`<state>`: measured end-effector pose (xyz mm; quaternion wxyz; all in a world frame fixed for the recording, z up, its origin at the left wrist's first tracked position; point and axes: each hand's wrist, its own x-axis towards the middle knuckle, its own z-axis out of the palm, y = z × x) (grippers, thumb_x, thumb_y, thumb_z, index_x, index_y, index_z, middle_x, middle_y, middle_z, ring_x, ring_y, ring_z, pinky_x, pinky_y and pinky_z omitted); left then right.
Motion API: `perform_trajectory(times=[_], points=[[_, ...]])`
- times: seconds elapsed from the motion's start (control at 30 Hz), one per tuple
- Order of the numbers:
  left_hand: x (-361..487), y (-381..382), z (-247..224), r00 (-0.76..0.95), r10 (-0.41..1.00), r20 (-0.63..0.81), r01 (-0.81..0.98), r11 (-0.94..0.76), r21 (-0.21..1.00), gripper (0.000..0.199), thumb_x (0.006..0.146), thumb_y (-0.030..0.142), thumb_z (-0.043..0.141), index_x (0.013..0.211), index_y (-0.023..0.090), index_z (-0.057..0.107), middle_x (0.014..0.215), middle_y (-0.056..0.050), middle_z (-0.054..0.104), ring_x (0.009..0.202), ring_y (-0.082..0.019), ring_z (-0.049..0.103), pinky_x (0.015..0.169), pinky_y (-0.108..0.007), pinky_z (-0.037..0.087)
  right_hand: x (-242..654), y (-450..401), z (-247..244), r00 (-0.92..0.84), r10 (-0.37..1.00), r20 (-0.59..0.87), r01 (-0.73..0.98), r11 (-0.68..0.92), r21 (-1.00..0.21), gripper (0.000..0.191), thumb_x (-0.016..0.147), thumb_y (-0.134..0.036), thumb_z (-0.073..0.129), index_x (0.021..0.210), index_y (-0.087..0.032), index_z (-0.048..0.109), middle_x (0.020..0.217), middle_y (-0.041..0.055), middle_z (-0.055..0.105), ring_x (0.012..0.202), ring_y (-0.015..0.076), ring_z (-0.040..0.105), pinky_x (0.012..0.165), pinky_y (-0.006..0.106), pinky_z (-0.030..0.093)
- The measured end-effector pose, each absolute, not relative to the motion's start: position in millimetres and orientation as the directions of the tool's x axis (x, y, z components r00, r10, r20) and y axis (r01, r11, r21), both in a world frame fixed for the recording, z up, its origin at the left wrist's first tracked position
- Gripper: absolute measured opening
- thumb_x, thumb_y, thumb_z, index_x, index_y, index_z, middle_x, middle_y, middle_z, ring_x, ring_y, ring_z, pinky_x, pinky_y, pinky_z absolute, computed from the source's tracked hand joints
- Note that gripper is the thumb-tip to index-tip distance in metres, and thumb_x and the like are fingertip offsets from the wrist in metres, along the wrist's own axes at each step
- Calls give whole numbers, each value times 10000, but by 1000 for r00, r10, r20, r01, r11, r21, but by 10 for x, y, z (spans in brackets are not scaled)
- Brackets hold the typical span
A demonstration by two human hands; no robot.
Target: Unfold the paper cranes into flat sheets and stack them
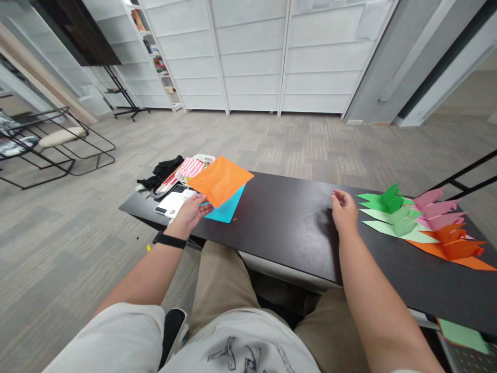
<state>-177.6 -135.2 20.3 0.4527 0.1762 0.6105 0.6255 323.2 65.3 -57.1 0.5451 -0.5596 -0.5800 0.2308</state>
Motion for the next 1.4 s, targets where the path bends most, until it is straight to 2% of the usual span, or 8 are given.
perform_trajectory(times=[0.33,0.43,0.57,0.67,0.77,0.97,1.17,1.4], points=[[-1597,-1581,-121,-607,685,-404,-399,177,900,190,937,226,756,1029,203,591,985,-63,781,781,-164,782,789,-328,673,3245,696,-615,192,908,371,398,274,-875,487,834,-499,674,1208,-200,757,1124,134,789,1019,295,729,973,505,568],[-1634,-1679,-73,-541,711,-450,-332,311,890,247,912,349,801,985,195,622,887,-63,764,628,-159,722,631,-302,630,3239,682,-600,188,913,363,406,264,-875,487,834,-497,677,1217,-206,752,1122,128,788,1025,293,729,976,501,567],[-1724,-1808,36,-500,829,-252,351,459,816,387,959,565,682,834,200,653,700,-29,696,482,-145,572,499,-282,481,3225,672,-571,191,912,362,402,264,-877,485,829,-501,674,1208,-206,747,1120,128,787,1025,292,727,974,497,566],[-1674,-1737,66,-416,892,178,740,218,637,303,998,516,621,982,224,701,867,-53,750,788,-221,708,782,-353,582,3218,681,-568,189,913,363,415,261,-872,486,825,-502,669,1201,-205,750,1112,127,791,1016,291,727,964,496,567],[-1465,-1518,6,-220,920,326,893,55,448,344,993,444,641,1237,215,721,1261,-148,731,1239,-331,662,1135,-466,496,3226,681,-575,197,910,365,430,254,-866,471,820,-500,668,1182,-212,757,1098,122,792,1007,290,721,961,503,568],[-1167,-1154,-197,-290,952,98,921,249,299,585,996,633,608,1390,210,692,1461,-222,614,1354,-431,558,1178,-579,414,3248,627,-540,238,898,369,433,242,-868,432,830,-496,653,1132,-210,771,1071,121,793,971,289,716,967,515,568],[-1435,-1093,-256,-239,969,64,944,217,247,598,1010,572,592,1456,178,642,1545,-256,556,1437,-441,507,1236,-609,342,3237,633,-533,237,901,364,440,234,-867,449,831,-508,653,1136,-202,776,1063,123,790,956,284,708,959,506,568],[-1524,-1201,-326,-265,964,30,942,252,223,624,1032,596,543,1571,283,558,1738,-195,402,1620,-476,297,1261,-829,66,3242,635,-540,223,904,366,436,243,-866,459,837,-516,658,1140,-194,782,1043,122,788,917,275,705,945,499,568]])
